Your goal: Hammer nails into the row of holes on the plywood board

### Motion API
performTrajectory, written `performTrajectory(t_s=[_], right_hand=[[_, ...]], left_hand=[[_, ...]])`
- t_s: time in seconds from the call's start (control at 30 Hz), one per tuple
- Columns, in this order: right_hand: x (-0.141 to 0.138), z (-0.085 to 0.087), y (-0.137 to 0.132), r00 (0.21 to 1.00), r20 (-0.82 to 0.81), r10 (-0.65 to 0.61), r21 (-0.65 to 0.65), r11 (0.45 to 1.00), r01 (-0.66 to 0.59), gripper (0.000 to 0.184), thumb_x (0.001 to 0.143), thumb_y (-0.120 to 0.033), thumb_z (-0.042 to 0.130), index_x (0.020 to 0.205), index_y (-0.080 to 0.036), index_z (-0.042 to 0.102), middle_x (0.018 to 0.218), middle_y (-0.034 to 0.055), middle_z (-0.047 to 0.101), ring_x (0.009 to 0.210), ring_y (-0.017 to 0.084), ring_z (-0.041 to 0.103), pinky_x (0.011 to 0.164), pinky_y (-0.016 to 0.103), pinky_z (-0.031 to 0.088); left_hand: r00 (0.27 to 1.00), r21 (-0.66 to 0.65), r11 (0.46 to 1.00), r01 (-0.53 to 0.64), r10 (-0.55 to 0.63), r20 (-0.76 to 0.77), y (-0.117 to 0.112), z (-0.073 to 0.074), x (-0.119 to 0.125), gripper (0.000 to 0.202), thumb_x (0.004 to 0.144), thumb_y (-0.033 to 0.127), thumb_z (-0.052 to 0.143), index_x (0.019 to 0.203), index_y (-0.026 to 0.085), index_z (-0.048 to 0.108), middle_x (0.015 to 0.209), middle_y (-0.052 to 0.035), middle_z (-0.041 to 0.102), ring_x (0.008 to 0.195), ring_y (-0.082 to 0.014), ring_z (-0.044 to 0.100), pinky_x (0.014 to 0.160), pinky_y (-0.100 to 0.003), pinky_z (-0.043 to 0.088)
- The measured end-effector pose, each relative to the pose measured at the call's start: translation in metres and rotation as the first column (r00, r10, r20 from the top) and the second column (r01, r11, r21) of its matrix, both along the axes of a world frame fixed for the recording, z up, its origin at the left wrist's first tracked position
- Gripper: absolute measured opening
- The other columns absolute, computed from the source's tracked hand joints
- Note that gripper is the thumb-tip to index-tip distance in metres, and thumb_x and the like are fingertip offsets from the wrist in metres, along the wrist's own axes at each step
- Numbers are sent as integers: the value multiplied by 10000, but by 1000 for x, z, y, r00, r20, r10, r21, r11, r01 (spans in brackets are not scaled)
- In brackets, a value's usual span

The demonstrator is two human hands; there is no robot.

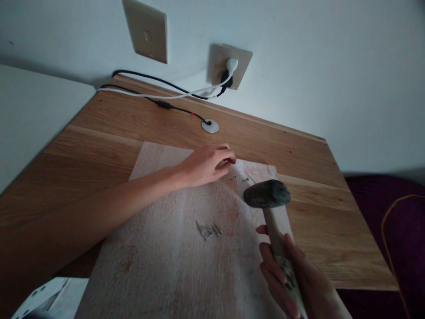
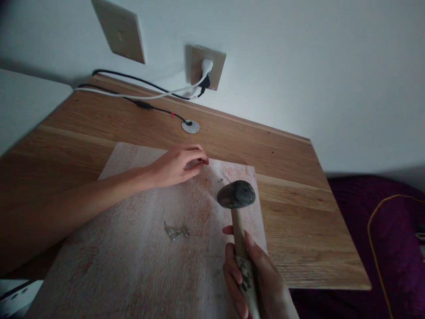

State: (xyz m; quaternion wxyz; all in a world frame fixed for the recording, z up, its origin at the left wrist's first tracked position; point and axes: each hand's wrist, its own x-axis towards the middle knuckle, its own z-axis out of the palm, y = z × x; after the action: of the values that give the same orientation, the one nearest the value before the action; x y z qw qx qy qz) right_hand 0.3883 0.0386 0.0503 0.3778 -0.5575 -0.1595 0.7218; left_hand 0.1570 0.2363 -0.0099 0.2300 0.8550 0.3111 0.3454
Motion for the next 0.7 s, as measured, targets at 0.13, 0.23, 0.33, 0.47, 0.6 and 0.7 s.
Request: performTrajectory(t_s=[0.13,0.23,0.33,0.47,0.6,0.7], right_hand=[[-3,-11,-4,994,-110,-9,-34,999,5,395,1055,-605,640,1033,-219,716,590,-99,477,375,11,175,328,110,288],[-2,-12,-5,985,-171,-6,-40,999,-1,394,1065,-598,635,988,-219,712,572,-119,423,396,15,80,312,100,267],[1,-9,-2,984,-176,17,-39,999,-25,383,1036,-606,688,968,-229,698,578,-123,416,410,17,63,315,94,269],[5,-5,2,985,-165,60,-46,997,-69,371,1039,-610,682,977,-244,681,576,-128,407,407,17,63,318,92,263],[7,-6,2,992,-85,93,-34,995,-96,423,1013,-662,692,1044,-241,670,571,-127,461,377,7,142,315,93,281],[8,-6,-2,994,5,105,-3,994,-105,440,987,-646,736,1179,-262,639,610,-118,550,334,10,306,315,103,319]], left_hand=[[1000,14,1000,-3,3,-9,-1,-1,0,183,957,71,591,1029,160,733,1042,-77,738,935,-193,696,845,-318,512],[1000,31,1000,-4,5,-21,-1,-1,-1,168,962,78,599,1023,158,733,1028,-74,737,937,-194,694,855,-319,513],[1000,27,999,-17,17,-22,-1,-1,-1,171,966,77,596,1019,164,734,1032,-70,738,927,-186,693,853,-316,514],[999,27,1000,-13,14,-30,-2,0,-1,174,951,68,604,1011,164,737,1027,-68,738,917,-184,692,838,-314,515],[999,31,999,-9,11,-47,-2,1,-1,183,942,56,607,1011,162,740,1020,-67,736,935,-189,694,845,-312,519],[999,30,1000,-9,11,-42,-2,2,-1,192,946,51,597,1017,156,741,1029,-74,739,937,-188,695,849,-314,524]])
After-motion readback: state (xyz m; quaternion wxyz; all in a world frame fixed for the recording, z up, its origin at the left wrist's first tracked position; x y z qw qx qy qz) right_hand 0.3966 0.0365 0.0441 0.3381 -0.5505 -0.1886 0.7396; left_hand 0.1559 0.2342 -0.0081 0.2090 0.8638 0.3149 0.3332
